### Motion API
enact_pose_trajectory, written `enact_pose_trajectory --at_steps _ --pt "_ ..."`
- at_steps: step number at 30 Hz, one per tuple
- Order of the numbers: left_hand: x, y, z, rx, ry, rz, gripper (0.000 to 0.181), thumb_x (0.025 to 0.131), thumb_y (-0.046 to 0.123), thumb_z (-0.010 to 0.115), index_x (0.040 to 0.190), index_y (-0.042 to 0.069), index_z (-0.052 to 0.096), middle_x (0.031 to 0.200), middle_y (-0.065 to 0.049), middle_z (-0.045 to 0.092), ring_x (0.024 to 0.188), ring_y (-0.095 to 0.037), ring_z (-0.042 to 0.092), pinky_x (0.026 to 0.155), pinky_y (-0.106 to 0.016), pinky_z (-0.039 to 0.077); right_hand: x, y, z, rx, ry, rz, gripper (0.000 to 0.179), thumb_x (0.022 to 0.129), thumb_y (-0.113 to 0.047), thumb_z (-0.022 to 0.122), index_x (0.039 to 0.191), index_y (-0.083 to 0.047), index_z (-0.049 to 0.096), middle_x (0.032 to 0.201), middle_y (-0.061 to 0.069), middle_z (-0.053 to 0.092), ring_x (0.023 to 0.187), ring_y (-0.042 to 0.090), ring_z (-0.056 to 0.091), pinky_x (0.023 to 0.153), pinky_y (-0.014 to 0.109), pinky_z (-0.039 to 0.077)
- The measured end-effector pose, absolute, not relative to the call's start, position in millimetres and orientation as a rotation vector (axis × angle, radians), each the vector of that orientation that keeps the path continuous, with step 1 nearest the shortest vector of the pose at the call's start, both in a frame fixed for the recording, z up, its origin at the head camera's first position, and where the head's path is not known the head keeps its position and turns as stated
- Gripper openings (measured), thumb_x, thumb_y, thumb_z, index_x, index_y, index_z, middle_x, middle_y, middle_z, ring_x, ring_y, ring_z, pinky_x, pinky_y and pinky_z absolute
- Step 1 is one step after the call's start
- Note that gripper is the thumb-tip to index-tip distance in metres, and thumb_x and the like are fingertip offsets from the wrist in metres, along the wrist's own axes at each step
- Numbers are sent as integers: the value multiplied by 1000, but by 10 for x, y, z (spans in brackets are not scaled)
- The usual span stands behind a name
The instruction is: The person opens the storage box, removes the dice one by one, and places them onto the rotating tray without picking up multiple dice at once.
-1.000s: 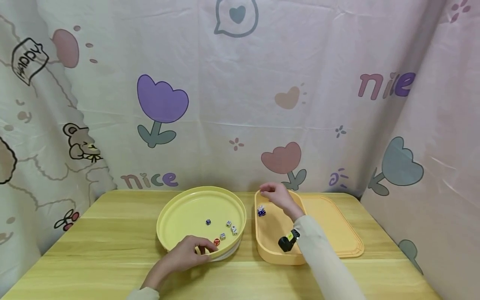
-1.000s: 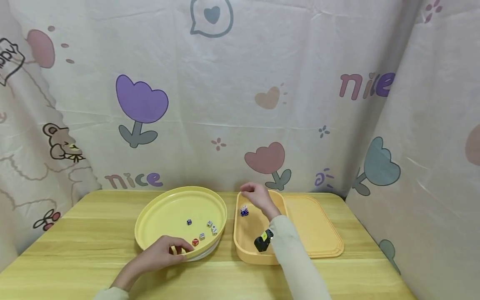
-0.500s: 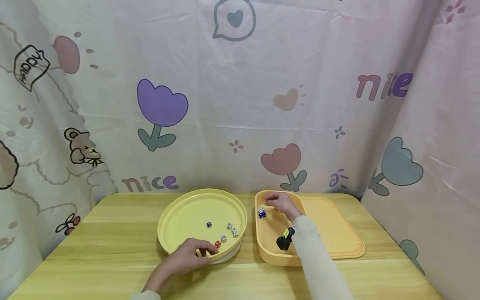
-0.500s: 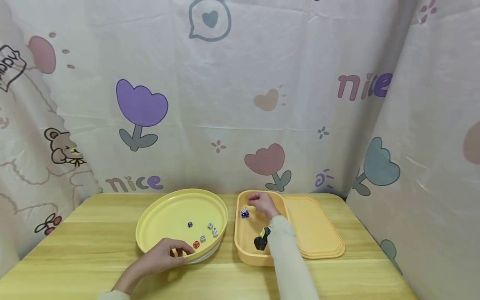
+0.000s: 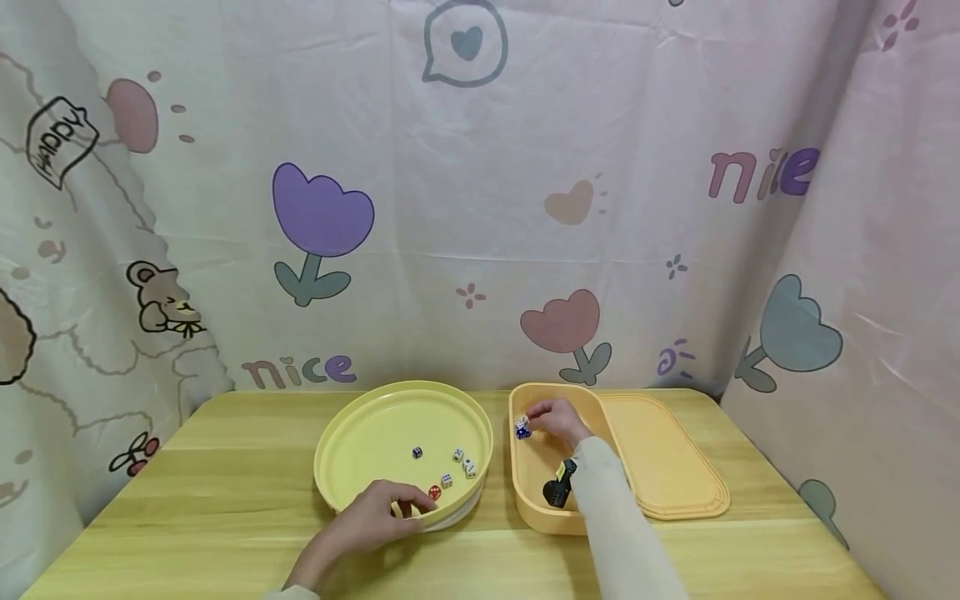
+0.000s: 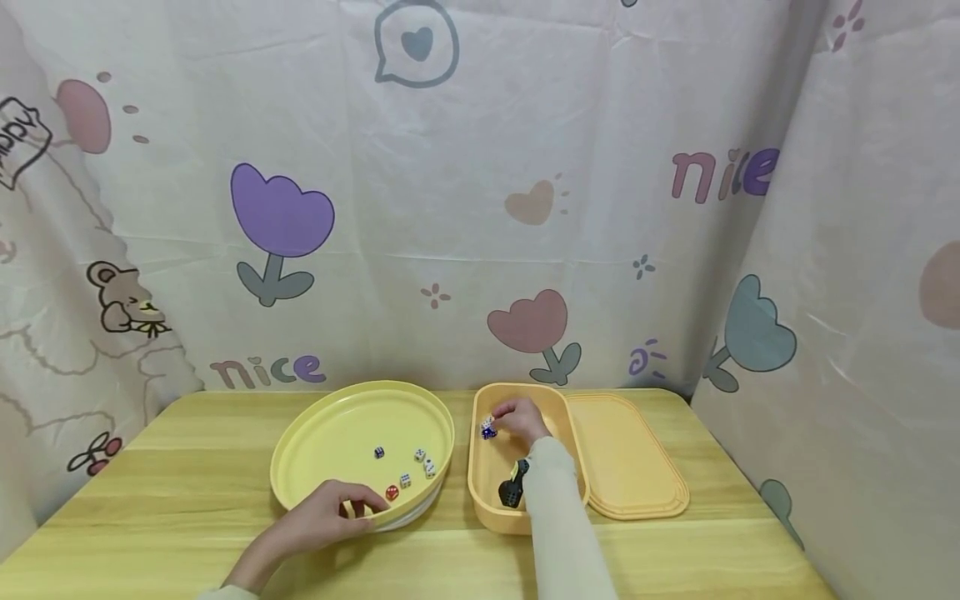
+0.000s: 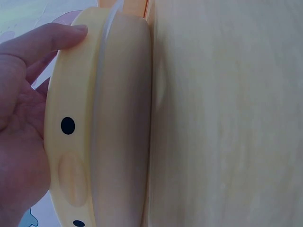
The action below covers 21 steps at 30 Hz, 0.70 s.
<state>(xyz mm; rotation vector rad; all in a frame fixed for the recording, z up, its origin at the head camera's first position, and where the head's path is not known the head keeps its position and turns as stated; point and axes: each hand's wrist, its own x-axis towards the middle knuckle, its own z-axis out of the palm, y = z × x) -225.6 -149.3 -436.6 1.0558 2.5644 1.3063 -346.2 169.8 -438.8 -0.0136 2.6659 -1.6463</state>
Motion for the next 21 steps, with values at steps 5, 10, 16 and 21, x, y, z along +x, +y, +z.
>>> enact_pose_trajectory --at_steps 5,10,16,21 --pt "-2260 -1490 -4373 1070 2566 1309 14 83 9 71 96 11 74 93 9 68 76 -1 53 64 -23 45 -3460 1728 -4480 32 2611 -1686 18 72 9 73 89 9 68 83 7 68 75 14 53 65 25 39" --pt "-2265 -1501 -4387 1075 2568 1305 14 83 9 71 96 10 74 92 9 68 76 -1 53 64 -23 46 -3461 1723 -4526 35 2607 -1676 18 71 11 71 88 8 68 82 6 66 78 17 54 68 25 41" --pt "-2254 -1511 -4385 1051 2566 1308 15 82 9 71 97 10 74 91 10 67 76 -2 52 62 -23 45 -3460 1714 -4569 -46 2631 -1655 18 70 13 71 87 9 68 79 7 67 76 17 57 68 25 44" --pt "-2249 -1499 -4365 1060 2560 1322 14 83 9 71 97 10 74 93 8 68 76 -2 52 62 -23 45 -3479 1729 -4587 -114 2683 -1620 15 69 15 69 83 9 68 78 10 67 71 15 56 63 24 45"
